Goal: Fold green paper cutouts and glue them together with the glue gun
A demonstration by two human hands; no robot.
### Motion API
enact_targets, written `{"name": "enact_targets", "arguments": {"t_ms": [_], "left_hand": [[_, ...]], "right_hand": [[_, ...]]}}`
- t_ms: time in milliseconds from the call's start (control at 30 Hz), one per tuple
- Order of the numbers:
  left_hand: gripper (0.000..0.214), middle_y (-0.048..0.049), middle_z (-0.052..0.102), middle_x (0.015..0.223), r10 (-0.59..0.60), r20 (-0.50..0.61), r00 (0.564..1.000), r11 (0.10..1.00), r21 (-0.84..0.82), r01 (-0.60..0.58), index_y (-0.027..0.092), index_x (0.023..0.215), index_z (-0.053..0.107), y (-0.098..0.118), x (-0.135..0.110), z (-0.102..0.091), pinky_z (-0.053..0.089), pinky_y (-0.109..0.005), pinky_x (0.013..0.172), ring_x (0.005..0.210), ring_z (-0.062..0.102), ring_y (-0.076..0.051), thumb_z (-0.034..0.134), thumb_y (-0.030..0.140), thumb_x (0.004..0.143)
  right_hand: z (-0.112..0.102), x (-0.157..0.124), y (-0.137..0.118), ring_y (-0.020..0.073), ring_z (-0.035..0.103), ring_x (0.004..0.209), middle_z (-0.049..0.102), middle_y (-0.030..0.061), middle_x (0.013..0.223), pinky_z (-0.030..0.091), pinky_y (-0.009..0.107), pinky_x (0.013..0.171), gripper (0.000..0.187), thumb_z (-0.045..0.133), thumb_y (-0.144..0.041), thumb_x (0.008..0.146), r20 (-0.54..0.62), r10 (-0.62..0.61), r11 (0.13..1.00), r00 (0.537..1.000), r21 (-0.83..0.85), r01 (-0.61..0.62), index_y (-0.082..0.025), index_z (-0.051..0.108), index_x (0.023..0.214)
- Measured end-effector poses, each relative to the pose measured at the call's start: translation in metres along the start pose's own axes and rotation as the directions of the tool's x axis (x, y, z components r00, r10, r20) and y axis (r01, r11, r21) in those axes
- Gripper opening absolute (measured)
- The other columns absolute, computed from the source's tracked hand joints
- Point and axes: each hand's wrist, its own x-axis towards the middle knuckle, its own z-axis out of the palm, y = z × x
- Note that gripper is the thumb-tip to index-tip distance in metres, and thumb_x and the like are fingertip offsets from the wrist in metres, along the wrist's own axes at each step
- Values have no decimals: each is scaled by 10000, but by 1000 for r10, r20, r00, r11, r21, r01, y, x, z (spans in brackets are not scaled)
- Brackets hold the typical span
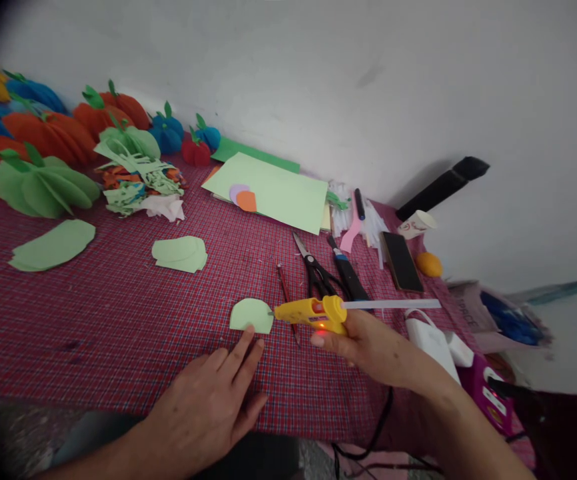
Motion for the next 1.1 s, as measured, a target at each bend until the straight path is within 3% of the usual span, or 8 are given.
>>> {"name": "enact_targets", "arguments": {"t_ms": [167, 533, 700, 867, 1100], "left_hand": [[508, -197, 442, 1368, 1, -10, 1000, 1000, 2, -1, 92, 1300, 473, 0, 0, 0, 498, -343, 612, 784, 570, -198, 373, 372, 887], [507, -198, 449, 1362, -8, -8, 1000, 1000, -4, 8, 91, 1300, 473, 1, -1, 0, 507, -356, 629, 799, 575, -207, 373, 371, 888], [509, -196, 455, 1357, -7, -5, 1000, 1000, -5, 7, 94, 1299, 474, 0, -1, 0, 505, -354, 616, 794, 576, -207, 379, 375, 886], [500, -192, 471, 1344, -8, 3, 1000, 1000, -2, 8, 104, 1294, 483, 0, 0, -2, 495, -346, 606, 783, 576, -204, 394, 369, 879], [502, -189, 469, 1347, -9, -11, 1000, 1000, -5, 9, 102, 1290, 486, 1, 0, 0, 491, -350, 610, 786, 570, -205, 372, 379, 888]], "right_hand": [[0, -5, -1, 118, 460, 505, 515, -16, 590, 359, 222, 442, 385, 502, -533, 833, 16, 23, 999, 1000, -29, -22, -184, 622, 944], [3, -13, 7, 123, 460, 502, 505, -21, 574, 366, 220, 438, 324, 533, -482, 833, 36, 40, 999, 999, -16, -40, -204, 624, 974], [5, -16, 6, 131, 490, 533, 542, -15, 609, 402, 228, 482, 320, 524, -483, 838, 39, 35, 999, 999, -17, -35, -201, 626, 951], [4, -16, -2, 209, 592, 765, 643, 29, 813, 480, 293, 683, 345, 514, -493, 839, 61, -33, 999, 998, 7, 32, -214, 623, 1010], [3, -16, -4, 198, 589, 733, 657, 28, 835, 480, 275, 638, 374, 514, -482, 841, 73, -9, 1000, 997, -11, 10, -222, 611, 1092]]}}
